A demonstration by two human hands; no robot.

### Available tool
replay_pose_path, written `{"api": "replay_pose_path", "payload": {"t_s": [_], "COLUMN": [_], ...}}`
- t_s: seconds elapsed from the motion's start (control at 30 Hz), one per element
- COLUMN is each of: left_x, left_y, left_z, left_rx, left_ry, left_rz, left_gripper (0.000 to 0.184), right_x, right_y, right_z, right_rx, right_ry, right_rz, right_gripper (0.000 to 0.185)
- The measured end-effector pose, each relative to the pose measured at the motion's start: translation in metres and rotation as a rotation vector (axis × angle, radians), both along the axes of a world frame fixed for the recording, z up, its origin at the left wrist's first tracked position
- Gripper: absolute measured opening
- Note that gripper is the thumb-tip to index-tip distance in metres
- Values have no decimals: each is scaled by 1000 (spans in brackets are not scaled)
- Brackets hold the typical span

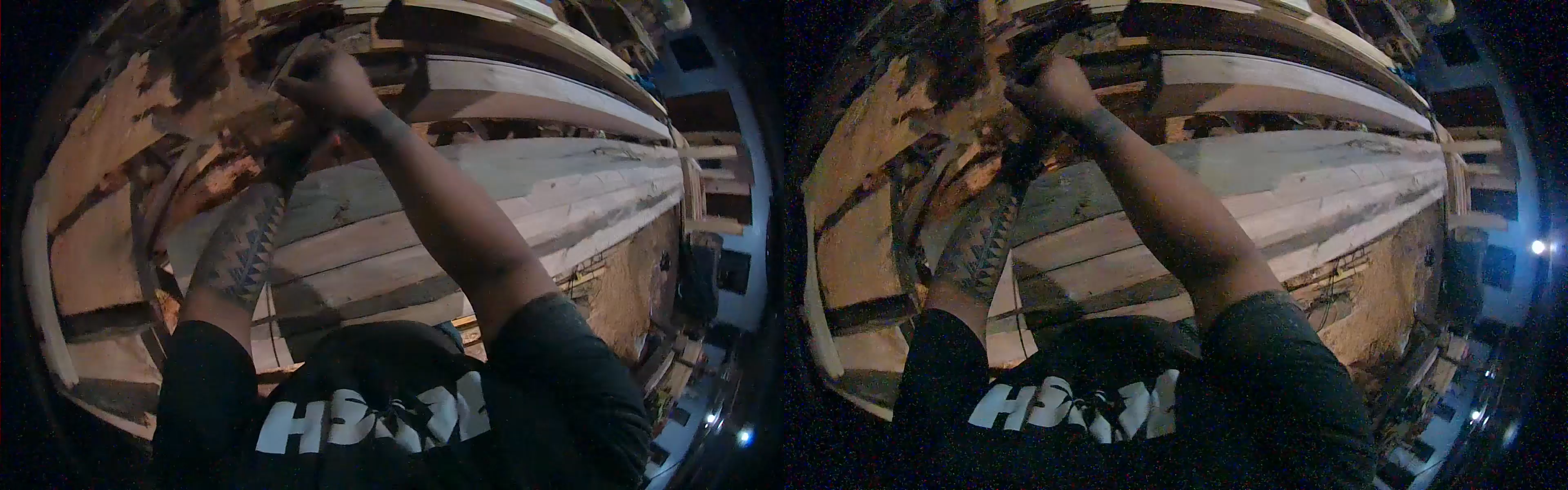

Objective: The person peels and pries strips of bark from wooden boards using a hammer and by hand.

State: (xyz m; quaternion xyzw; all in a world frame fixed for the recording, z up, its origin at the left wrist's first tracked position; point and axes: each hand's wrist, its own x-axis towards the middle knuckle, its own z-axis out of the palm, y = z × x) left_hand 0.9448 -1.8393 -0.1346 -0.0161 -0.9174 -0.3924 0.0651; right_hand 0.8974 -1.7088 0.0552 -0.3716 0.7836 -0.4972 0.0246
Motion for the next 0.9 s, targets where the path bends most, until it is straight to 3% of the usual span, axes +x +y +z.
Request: {"api": "replay_pose_path", "payload": {"t_s": [0.2, 0.33, 0.47, 0.5, 0.6, 0.73, 0.9], "left_x": [84, 167, 154, 150, 143, 134, 130], "left_y": [-49, -39, -5, -3, -10, -12, -14], "left_z": [-32, -26, -12, -5, 5, -8, -44], "left_rx": [9, 67, -493, -636, -629, -618, -599], "left_ry": [38, -41, -120, -136, -159, -387, -547], "left_rz": [105, -48, -59, -54, -139, -158, -88], "left_gripper": [30, 29, 36, 38, 43, 53, 66], "right_x": [71, 64, 15, 12, 9, -19, -29], "right_y": [62, 90, 84, 82, 66, 56, 49], "right_z": [-59, -83, -86, -90, -93, -83, -70], "right_rx": [-60, -89, -129, -232, -436, -352, -44], "right_ry": [-31, -79, -18, -155, -494, -609, 301], "right_rz": [-51, -146, -187, -140, 30, 110, 220], "right_gripper": [15, 10, 13, 15, 25, 25, 15]}}
